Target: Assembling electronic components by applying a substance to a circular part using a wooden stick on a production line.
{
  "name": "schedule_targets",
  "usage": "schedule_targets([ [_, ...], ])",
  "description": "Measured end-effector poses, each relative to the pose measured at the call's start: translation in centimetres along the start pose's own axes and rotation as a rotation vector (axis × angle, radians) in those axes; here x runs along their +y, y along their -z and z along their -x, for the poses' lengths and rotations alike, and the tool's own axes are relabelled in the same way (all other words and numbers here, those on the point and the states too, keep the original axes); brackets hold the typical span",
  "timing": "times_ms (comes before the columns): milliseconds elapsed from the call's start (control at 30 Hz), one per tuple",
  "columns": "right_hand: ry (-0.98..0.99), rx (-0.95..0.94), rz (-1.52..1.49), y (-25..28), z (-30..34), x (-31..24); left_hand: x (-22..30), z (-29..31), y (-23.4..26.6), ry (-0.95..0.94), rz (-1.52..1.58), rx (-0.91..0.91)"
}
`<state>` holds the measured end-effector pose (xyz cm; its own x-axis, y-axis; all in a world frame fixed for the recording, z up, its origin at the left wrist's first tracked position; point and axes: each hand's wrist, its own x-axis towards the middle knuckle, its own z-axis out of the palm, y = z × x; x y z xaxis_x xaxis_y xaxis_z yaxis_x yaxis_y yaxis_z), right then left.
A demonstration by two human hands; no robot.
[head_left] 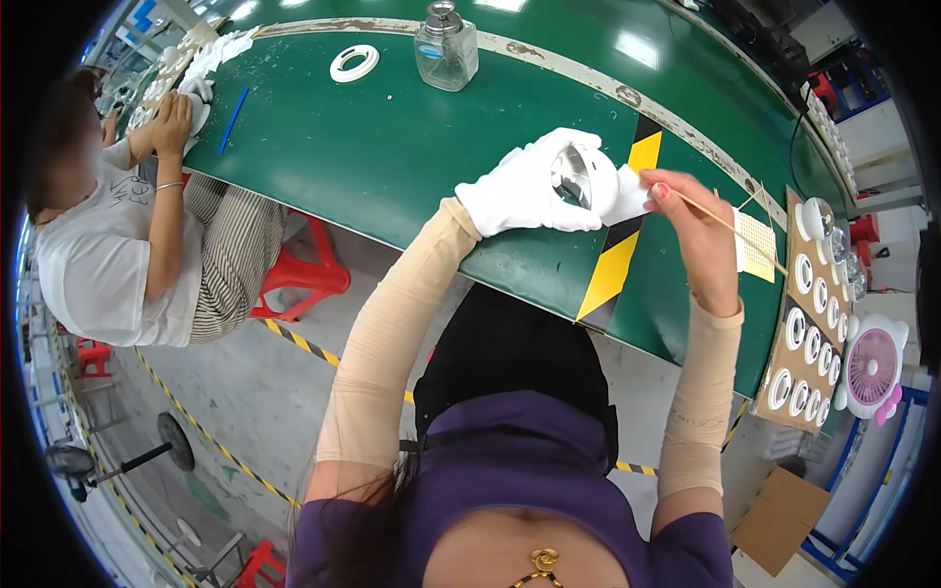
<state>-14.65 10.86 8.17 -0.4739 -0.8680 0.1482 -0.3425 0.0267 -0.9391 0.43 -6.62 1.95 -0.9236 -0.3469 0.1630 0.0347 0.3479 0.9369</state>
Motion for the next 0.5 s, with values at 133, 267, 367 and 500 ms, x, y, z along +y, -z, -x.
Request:
schedule_targets([
  [133, 0.157, -0.033, 0.181, 0.4, -2.2, -1.0, -1.0, -0.4, 0.2, -0.025, 0.037, -0.014],
  [267, 0.238, -0.024, 0.187, -1.0, -5.6, -1.7, -0.9, -0.9, 0.1, 0.000, 0.078, -0.026],
  [367, 0.142, -0.071, 0.084, -2.8, -8.4, -3.2, -1.0, -1.1, -0.2, -0.016, 0.051, -0.011],
  [500, 0.257, -0.105, 0.019, -5.8, -13.4, -3.6, -1.3, -0.8, -0.1, -0.032, 0.063, 0.013],
])
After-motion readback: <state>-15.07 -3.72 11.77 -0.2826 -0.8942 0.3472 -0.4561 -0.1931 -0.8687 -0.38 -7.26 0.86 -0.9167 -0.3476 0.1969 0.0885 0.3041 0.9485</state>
